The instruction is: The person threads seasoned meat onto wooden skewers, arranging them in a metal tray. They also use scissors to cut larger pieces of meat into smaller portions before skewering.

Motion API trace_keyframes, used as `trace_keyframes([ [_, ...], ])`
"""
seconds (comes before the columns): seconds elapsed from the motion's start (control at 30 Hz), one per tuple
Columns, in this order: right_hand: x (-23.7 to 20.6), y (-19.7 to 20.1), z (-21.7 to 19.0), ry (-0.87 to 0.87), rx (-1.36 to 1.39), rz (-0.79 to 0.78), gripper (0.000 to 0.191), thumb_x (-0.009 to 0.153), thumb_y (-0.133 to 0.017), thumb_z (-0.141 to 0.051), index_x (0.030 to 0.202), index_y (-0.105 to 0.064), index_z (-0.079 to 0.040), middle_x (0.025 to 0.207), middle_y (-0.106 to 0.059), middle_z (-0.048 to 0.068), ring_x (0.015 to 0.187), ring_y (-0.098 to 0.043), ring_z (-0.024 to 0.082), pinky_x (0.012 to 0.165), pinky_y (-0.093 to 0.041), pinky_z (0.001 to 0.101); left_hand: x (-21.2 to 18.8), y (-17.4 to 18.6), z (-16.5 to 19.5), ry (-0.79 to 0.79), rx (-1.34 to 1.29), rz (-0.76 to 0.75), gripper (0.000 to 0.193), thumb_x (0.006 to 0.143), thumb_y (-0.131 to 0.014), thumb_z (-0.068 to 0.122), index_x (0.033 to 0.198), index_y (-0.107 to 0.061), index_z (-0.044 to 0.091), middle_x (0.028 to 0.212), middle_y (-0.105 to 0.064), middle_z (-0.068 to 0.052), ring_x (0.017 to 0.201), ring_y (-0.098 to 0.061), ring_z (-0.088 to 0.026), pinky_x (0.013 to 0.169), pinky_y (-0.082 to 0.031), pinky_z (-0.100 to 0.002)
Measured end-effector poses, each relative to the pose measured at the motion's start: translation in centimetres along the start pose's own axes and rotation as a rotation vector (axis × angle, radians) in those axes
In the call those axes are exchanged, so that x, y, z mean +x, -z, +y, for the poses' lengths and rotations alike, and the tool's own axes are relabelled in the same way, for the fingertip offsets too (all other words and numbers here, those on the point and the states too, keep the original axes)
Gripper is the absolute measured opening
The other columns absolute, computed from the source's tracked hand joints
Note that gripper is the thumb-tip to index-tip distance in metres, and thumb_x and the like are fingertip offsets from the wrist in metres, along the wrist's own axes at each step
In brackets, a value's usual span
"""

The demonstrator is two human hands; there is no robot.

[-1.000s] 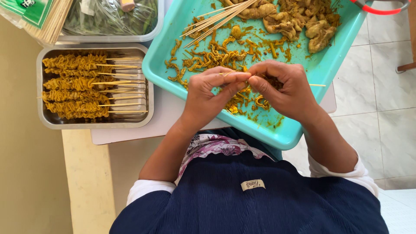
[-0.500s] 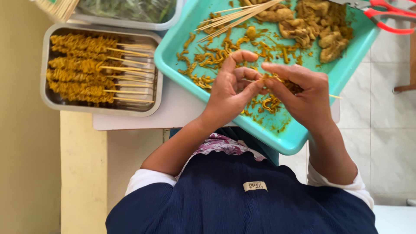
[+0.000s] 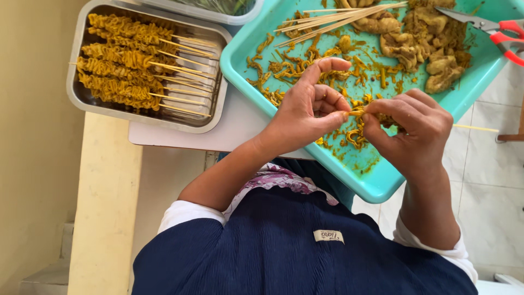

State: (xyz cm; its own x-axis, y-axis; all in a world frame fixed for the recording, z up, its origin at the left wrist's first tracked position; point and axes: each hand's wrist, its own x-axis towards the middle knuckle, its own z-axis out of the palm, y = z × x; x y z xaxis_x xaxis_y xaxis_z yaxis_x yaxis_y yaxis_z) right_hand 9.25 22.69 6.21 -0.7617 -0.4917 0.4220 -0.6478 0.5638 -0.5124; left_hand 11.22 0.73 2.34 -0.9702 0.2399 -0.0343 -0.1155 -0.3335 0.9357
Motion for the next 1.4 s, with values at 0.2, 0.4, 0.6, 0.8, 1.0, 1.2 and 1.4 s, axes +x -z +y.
trace_keyframes([
  [0.2, 0.5, 0.2, 0.1, 0.084, -0.080, -0.015, 0.014, 0.088, -0.085, -0.003, 0.097, -0.075, -0.008, 0.082, -0.070, 0.004, 0.071, -0.060, 0.019, 0.064, -0.048, 0.0302, 0.2, 0.1, 0.6, 0.019, 0.078, -0.004, 0.076, 0.088, -0.073, -0.001, 0.153, -0.035, 0.011, 0.096, -0.071, -0.005, 0.087, -0.068, -0.008, 0.080, -0.059, -0.023],
  [0.4, 1.0, 0.3, 0.1, 0.179, -0.197, -0.008, 0.015, 0.086, -0.086, -0.004, 0.095, -0.075, -0.011, 0.082, -0.069, 0.003, 0.072, -0.061, 0.020, 0.064, -0.049, 0.0320, 0.5, 0.5, 0.4, -0.008, 0.054, -0.007, 0.077, 0.090, -0.075, -0.002, 0.153, -0.032, 0.009, 0.096, -0.072, -0.006, 0.088, -0.069, -0.009, 0.082, -0.059, -0.024],
  [0.6, 1.1, 0.3, 0.4, 0.208, -0.263, 0.009, 0.016, 0.088, -0.086, -0.006, 0.098, -0.075, -0.011, 0.087, -0.068, 0.002, 0.074, -0.061, 0.021, 0.064, -0.049, 0.0328, 0.6, 0.0, 0.7, -0.052, 0.065, 0.062, 0.073, 0.089, -0.077, -0.003, 0.149, -0.037, 0.007, 0.095, -0.073, -0.008, 0.088, -0.073, -0.011, 0.081, -0.062, -0.025],
  [0.8, 1.3, -0.1, 0.4, 0.188, -0.282, 0.031, 0.014, 0.092, -0.087, -0.008, 0.101, -0.076, -0.011, 0.084, -0.069, 0.002, 0.075, -0.062, 0.021, 0.065, -0.049, 0.0325, 0.6, -1.9, 0.7, -0.248, 0.345, 0.169, 0.056, 0.092, -0.077, -0.001, 0.141, -0.050, 0.007, 0.104, -0.079, -0.008, 0.093, -0.080, -0.012, 0.085, -0.067, -0.026],
  [1.0, 1.7, 0.5, 0.4, 0.136, -0.178, 0.054, 0.013, 0.092, -0.083, -0.005, 0.101, -0.073, -0.008, 0.088, -0.069, 0.006, 0.078, -0.062, 0.024, 0.070, -0.050, 0.0352, 1.0, -2.6, 1.4, -0.323, 0.535, 0.184, 0.045, 0.097, -0.078, 0.005, 0.136, -0.059, 0.013, 0.109, -0.079, -0.001, 0.095, -0.081, -0.011, 0.082, -0.066, -0.026],
  [1.2, 1.2, 0.8, 0.9, 0.030, -0.034, 0.003, 0.011, 0.094, -0.082, -0.005, 0.102, -0.075, -0.007, 0.090, -0.072, 0.007, 0.078, -0.064, 0.023, 0.070, -0.050, 0.0328, 1.8, -2.2, 2.5, -0.506, 0.952, 0.161, 0.044, 0.097, -0.081, 0.023, 0.137, -0.062, 0.023, 0.100, -0.080, 0.007, 0.089, -0.077, -0.011, 0.084, -0.051, -0.034],
  [1.4, 0.7, 1.6, 1.8, -0.099, 0.146, 0.011, 0.006, 0.102, -0.080, -0.003, 0.105, -0.076, -0.002, 0.090, -0.073, 0.007, 0.076, -0.064, 0.015, 0.069, -0.050, 0.0260, 3.3, -0.3, 2.5, -0.436, 0.792, 0.168, 0.028, 0.102, -0.074, 0.028, 0.129, -0.066, 0.025, 0.098, -0.078, 0.005, 0.091, -0.074, -0.013, 0.087, -0.052, -0.031],
])
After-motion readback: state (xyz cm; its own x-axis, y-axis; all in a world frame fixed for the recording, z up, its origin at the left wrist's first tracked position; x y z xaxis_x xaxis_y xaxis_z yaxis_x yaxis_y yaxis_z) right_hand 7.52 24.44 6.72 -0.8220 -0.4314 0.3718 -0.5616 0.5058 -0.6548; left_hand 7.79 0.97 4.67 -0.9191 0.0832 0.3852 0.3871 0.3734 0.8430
